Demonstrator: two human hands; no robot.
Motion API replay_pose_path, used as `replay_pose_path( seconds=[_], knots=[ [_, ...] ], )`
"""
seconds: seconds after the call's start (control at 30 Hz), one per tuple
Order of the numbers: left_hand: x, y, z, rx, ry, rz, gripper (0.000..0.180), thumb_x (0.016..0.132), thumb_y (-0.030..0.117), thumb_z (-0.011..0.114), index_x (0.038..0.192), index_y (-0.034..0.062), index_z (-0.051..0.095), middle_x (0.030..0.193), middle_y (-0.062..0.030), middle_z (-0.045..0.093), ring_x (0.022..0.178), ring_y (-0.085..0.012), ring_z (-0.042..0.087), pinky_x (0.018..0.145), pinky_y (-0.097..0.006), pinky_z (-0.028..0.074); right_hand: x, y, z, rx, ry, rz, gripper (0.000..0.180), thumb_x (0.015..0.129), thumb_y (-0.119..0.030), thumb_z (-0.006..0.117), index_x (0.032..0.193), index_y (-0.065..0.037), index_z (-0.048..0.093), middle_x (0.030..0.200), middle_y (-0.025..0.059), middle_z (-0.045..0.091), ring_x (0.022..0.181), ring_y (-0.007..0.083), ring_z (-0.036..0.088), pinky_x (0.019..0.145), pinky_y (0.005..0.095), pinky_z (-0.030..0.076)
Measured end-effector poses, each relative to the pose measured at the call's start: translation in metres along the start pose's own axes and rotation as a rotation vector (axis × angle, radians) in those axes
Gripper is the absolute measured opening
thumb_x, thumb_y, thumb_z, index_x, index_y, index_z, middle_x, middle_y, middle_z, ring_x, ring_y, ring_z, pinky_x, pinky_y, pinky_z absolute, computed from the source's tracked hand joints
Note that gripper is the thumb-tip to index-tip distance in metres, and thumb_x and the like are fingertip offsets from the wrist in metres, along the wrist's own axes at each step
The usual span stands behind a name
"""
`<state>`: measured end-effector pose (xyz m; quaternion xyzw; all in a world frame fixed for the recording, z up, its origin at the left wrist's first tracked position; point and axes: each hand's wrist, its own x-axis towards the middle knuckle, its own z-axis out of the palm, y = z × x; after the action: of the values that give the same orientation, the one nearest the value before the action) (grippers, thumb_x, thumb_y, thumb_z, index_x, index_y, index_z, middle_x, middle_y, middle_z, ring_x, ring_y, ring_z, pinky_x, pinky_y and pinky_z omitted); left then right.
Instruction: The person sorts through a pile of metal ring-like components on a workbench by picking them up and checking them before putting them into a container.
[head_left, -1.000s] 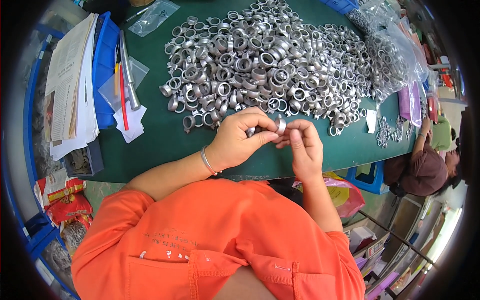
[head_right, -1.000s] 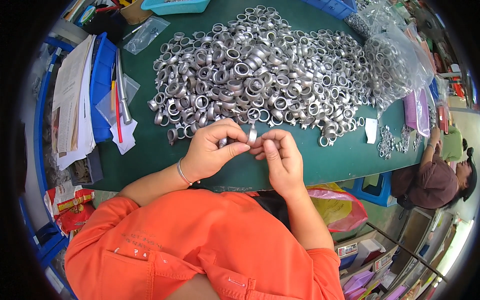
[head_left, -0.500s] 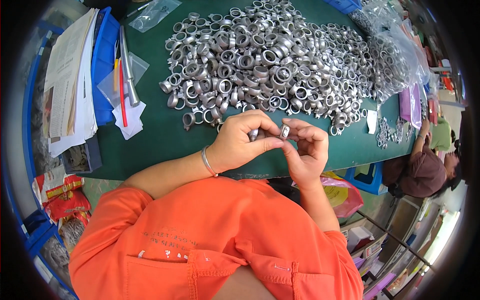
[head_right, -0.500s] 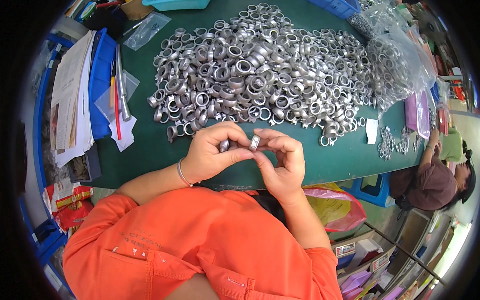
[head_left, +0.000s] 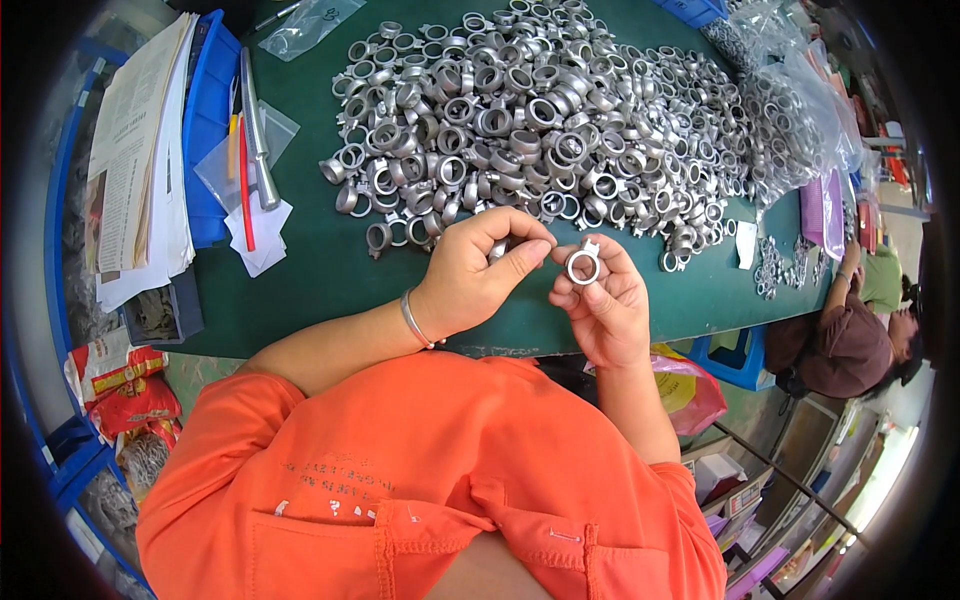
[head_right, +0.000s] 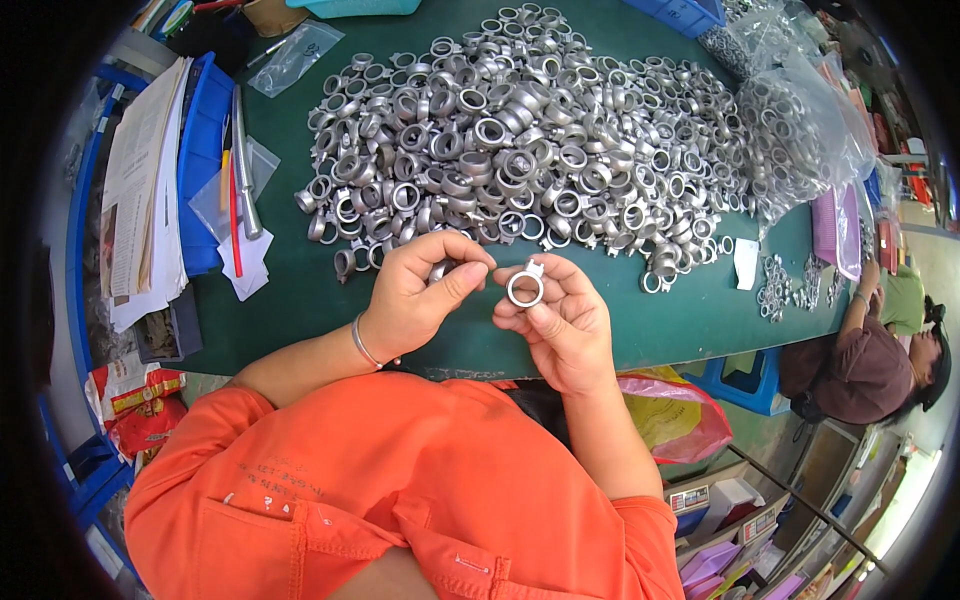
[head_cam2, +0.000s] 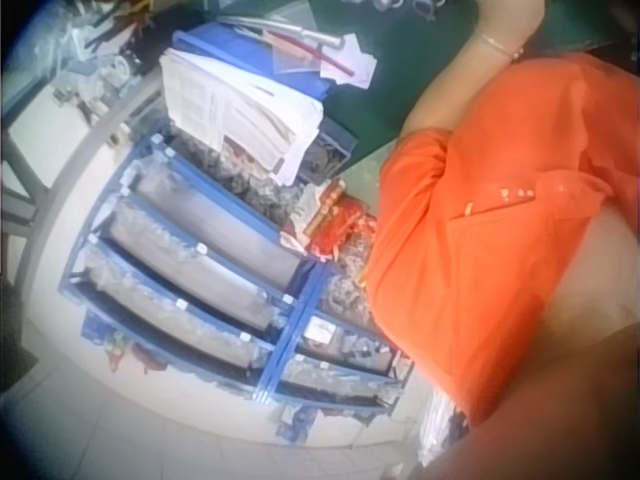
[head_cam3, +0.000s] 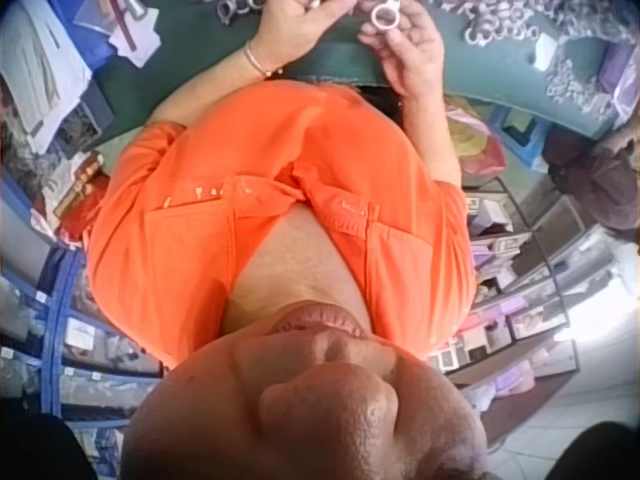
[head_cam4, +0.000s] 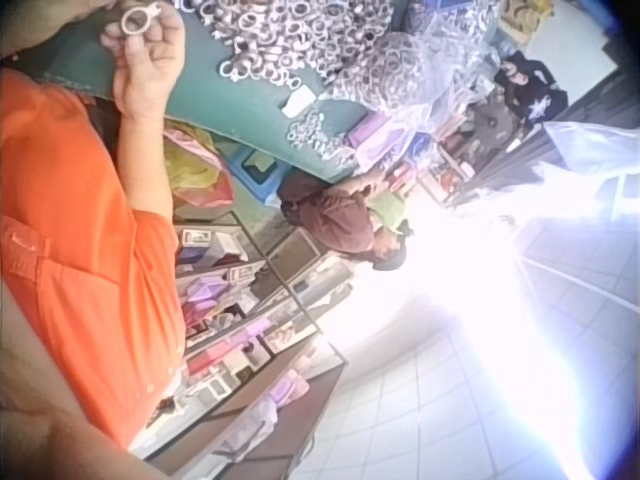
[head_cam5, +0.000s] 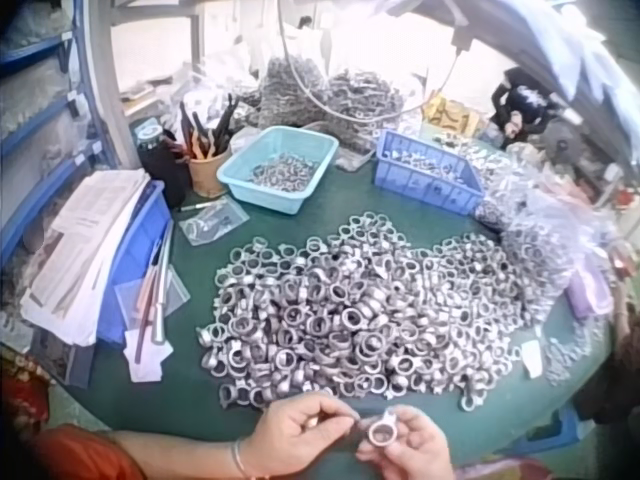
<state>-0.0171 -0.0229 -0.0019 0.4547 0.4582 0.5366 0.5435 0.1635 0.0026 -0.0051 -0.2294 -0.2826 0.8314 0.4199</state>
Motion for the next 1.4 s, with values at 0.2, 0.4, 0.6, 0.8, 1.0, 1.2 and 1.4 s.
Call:
replay_pose_path(
  seconds=[0.2, 0.4, 0.6, 0.8, 1.0, 1.2, 1.4],
  knots=[
    [0.0, 0.004, 0.003, -0.164, -0.135, -0.177, 0.015, 0.082, 0.011, 0.063, 0.092, 0.0004, 0.06, 0.078, -0.0004, 0.059, 0.064, -0.0034, 0.051, 0.051, -0.016, 0.039, 0.002, 0.004, 0.006, -0.594, 0.095, -0.291, 0.036, 0.074, 0.009, 0.062, 0.108, 0.002, 0.051, 0.095, 0.0121, 0.054, 0.076, 0.019, 0.058, 0.07, 0.0276, 0.051],
    [0.005, -0.01, 0.002, -0.474, -0.148, -0.349, 0.024, 0.091, 0.017, 0.048, 0.106, -0.0004, 0.056, 0.082, -0.0059, 0.059, 0.065, -0.0099, 0.057, 0.049, -0.021, 0.047, 0.008, -0.007, 0.029, -1.458, -0.176, -0.764, 0.029, 0.066, 0.013, 0.062, 0.093, 0.002, 0.06, 0.084, 0.012, 0.056, 0.068, 0.0224, 0.055, 0.062, 0.0287, 0.047],
    [0.008, -0.012, -0.005, -0.681, -0.2, -0.469, 0.021, 0.091, 0.02, 0.046, 0.095, 0.0012, 0.055, 0.079, -0.0082, 0.057, 0.066, -0.0142, 0.058, 0.047, -0.021, 0.046, 0.037, -0.018, -0.001, -1.802, 0.294, -0.793, 0.018, 0.069, 0.003, 0.064, 0.086, 0.0, 0.059, 0.075, 0.0112, 0.054, 0.07, 0.0281, 0.052, 0.062, 0.0357, 0.042],
    [0.006, -0.005, -0.002, -0.553, -0.134, -0.457, 0.015, 0.086, 0.012, 0.053, 0.091, -0.0014, 0.056, 0.082, -0.0071, 0.058, 0.067, -0.0116, 0.057, 0.044, -0.02, 0.043, 0.03, -0.013, -0.013, -1.622, 0.269, -0.567, 0.018, 0.066, 0.001, 0.069, 0.08, -0.002, 0.058, 0.072, 0.0087, 0.054, 0.063, 0.0225, 0.052, 0.055, 0.0308, 0.042],
    [0.004, -0.005, 0.001, -0.38, -0.131, -0.396, 0.017, 0.082, 0.012, 0.062, 0.092, -0.0013, 0.059, 0.077, -0.005, 0.059, 0.06, -0.0072, 0.053, 0.045, -0.018, 0.04, 0.019, -0.011, 0.01, -1.33, -0.09, -0.659, 0.017, 0.068, 0.006, 0.067, 0.08, -0.001, 0.057, 0.078, 0.0081, 0.059, 0.065, 0.0183, 0.057, 0.057, 0.025, 0.045],
    [0.003, -0.001, 0.003, -0.028, -0.083, 0.033, 0.006, 0.077, 0.003, 0.065, 0.082, 0.0016, 0.062, 0.077, -0.0034, 0.058, 0.06, -0.0088, 0.052, 0.052, -0.02, 0.04, 0.007, -0.001, 0.012, -0.878, 0.13, -0.372, 0.011, 0.084, 0.004, 0.052, 0.094, 0.003, 0.054, 0.084, 0.0108, 0.059, 0.074, 0.0147, 0.058, 0.065, 0.0255, 0.048],
    [0.002, -0.005, 0.004, 0.14, -0.111, 0.256, 0.008, 0.072, 0.0, 0.067, 0.079, 0.0026, 0.063, 0.076, -0.0043, 0.058, 0.071, -0.0134, 0.054, 0.063, -0.025, 0.043, 0.006, -0.005, 0.01, -0.514, 0.14, -0.04, 0.025, 0.095, -0.016, 0.04, 0.1, 0.005, 0.052, 0.082, 0.0093, 0.058, 0.068, 0.0138, 0.057, 0.061, 0.0245, 0.049]
  ],
)
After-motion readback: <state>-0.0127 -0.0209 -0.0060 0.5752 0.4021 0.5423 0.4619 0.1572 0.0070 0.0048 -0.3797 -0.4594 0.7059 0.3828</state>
